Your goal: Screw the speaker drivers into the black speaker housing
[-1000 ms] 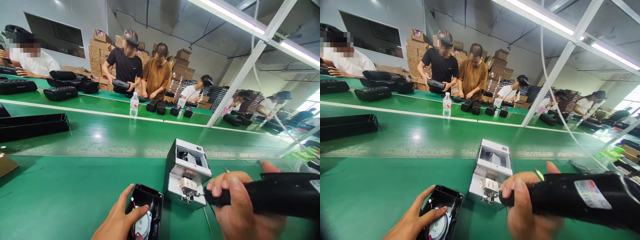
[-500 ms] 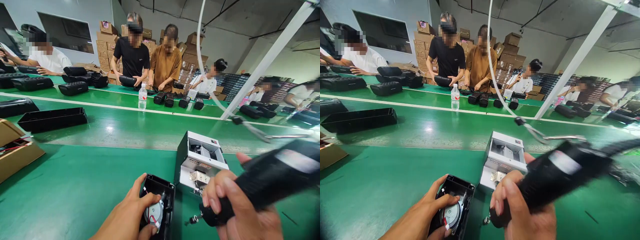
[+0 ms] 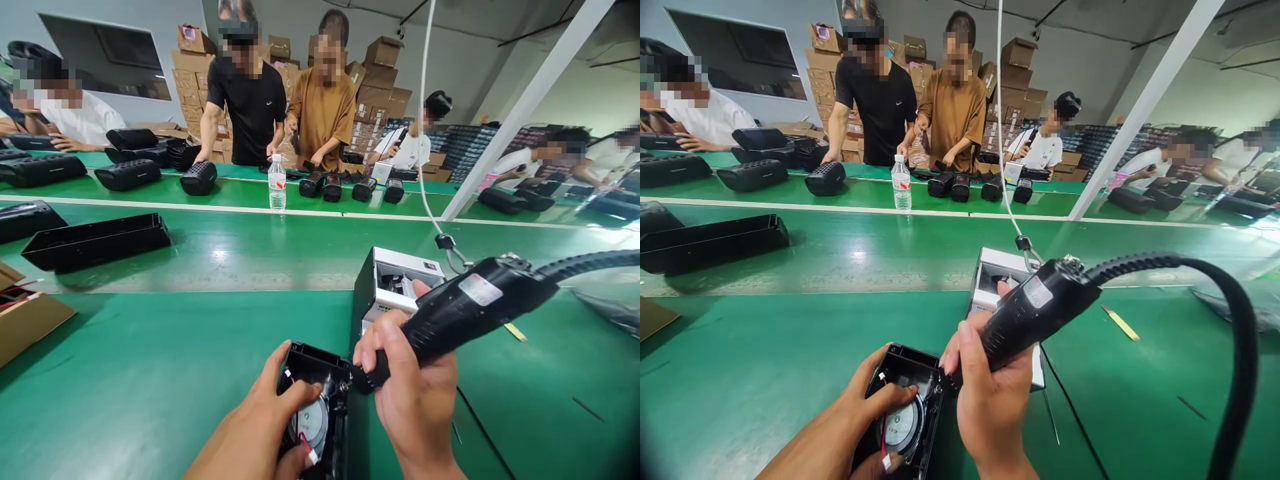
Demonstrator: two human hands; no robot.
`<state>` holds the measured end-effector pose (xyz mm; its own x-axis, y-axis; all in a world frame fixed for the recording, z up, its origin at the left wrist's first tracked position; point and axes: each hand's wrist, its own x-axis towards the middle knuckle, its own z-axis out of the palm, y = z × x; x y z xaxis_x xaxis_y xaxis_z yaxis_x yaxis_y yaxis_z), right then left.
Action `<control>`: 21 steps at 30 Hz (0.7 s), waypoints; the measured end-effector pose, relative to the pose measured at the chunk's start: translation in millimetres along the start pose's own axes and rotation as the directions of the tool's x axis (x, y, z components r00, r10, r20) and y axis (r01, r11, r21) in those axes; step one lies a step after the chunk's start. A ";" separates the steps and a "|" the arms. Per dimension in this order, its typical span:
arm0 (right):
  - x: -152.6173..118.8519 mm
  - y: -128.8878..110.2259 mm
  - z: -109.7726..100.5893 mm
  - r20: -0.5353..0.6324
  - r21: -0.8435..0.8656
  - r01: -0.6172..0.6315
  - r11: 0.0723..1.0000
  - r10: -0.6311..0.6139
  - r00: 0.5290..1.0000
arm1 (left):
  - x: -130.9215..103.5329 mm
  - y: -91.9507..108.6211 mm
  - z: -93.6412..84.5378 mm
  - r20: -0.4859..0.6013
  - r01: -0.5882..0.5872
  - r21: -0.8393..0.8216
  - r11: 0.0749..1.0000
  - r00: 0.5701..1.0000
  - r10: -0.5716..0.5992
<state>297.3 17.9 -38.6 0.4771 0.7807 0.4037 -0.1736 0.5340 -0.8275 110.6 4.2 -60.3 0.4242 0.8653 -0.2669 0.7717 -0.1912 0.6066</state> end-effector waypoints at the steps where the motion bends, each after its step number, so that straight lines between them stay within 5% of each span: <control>1: -1.2 0.4 -0.3 0.009 -0.003 0.002 1.000 -0.002 1.000 | -0.1 0.2 -0.1 -0.002 0.001 0.004 1.000 1.000 -0.001; 13: -9.6 7.7 -4.8 0.034 -0.001 -0.005 1.000 0.005 0.999 | -2.1 -2.5 2.4 -0.034 -0.005 -0.001 1.000 0.999 0.005; 21: -16.1 10.0 -6.9 0.163 0.019 -0.008 1.000 0.005 0.987 | -3.7 -3.8 4.8 -0.056 -0.025 -0.020 0.999 0.998 0.024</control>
<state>293.8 8.5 -56.1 0.3290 0.8259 0.4579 -0.1935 0.5336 -0.8233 108.4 -0.5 -65.2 0.4155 0.8849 -0.2103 0.7514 -0.2037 0.6276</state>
